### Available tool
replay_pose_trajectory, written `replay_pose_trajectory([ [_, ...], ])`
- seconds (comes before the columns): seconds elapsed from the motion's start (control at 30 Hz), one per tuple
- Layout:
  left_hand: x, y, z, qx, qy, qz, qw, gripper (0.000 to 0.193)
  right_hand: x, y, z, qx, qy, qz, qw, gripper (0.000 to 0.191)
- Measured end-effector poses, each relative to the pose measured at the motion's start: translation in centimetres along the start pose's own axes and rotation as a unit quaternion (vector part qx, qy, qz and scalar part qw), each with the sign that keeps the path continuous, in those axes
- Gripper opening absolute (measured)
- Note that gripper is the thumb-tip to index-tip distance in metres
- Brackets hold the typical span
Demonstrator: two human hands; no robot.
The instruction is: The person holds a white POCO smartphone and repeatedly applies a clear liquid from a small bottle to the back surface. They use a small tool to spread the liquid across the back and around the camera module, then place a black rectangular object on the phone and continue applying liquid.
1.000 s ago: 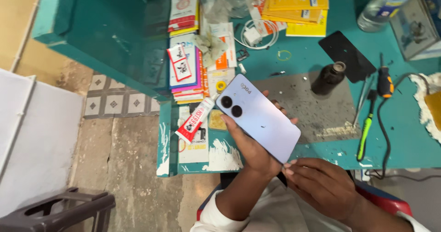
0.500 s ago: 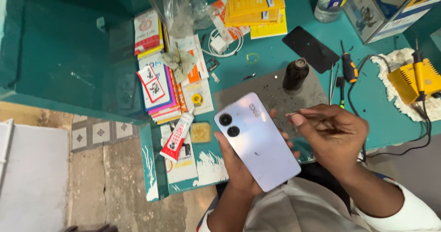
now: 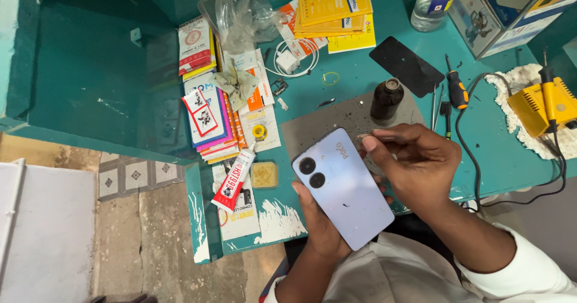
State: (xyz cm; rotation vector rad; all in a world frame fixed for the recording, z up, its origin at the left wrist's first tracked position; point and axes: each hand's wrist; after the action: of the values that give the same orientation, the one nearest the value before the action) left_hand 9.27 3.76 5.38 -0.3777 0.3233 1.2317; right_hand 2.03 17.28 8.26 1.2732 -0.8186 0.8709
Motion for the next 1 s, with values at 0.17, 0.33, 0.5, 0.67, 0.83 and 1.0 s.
replay_pose_trajectory([
  [0.17, 0.6, 0.1, -0.9, 0.008, -0.036, -0.02, 0.999, 0.11, -0.3, -0.2, -0.2, -0.005, -0.055, 0.011, 0.998, 0.015],
  [0.33, 0.8, 0.6, -1.8, 0.023, -0.028, -0.014, 0.999, 0.109, -0.9, 0.0, 0.2, -0.003, -0.053, -0.011, 0.999, 0.012],
  [0.5, 0.8, 0.8, -2.4, 0.012, -0.003, -0.024, 1.0, 0.109, -1.8, 0.2, 0.2, 0.008, -0.074, -0.038, 0.997, 0.011],
  [0.67, 0.7, 0.6, -2.6, 0.024, -0.016, -0.03, 0.999, 0.107, -2.0, 0.3, -0.1, 0.024, -0.058, -0.05, 0.997, 0.011],
  [0.83, 0.4, 0.5, -2.5, 0.019, 0.007, -0.029, 0.999, 0.105, -1.8, 0.4, -0.2, 0.034, -0.047, -0.041, 0.997, 0.009],
  [1.0, -0.5, 0.3, -1.6, 0.03, 0.012, 0.001, 0.999, 0.097, -1.8, 0.1, -0.6, 0.028, -0.069, -0.047, 0.996, 0.009],
])
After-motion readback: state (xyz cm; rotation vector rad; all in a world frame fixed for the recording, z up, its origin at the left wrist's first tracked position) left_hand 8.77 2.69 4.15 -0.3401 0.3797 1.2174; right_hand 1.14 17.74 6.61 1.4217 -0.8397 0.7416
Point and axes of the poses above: each hand's wrist, its own y-axis towards the middle knuckle, its own z-axis out of the palm, x = y × z, and after that the axes turned 5 degrees about -z, right-handed
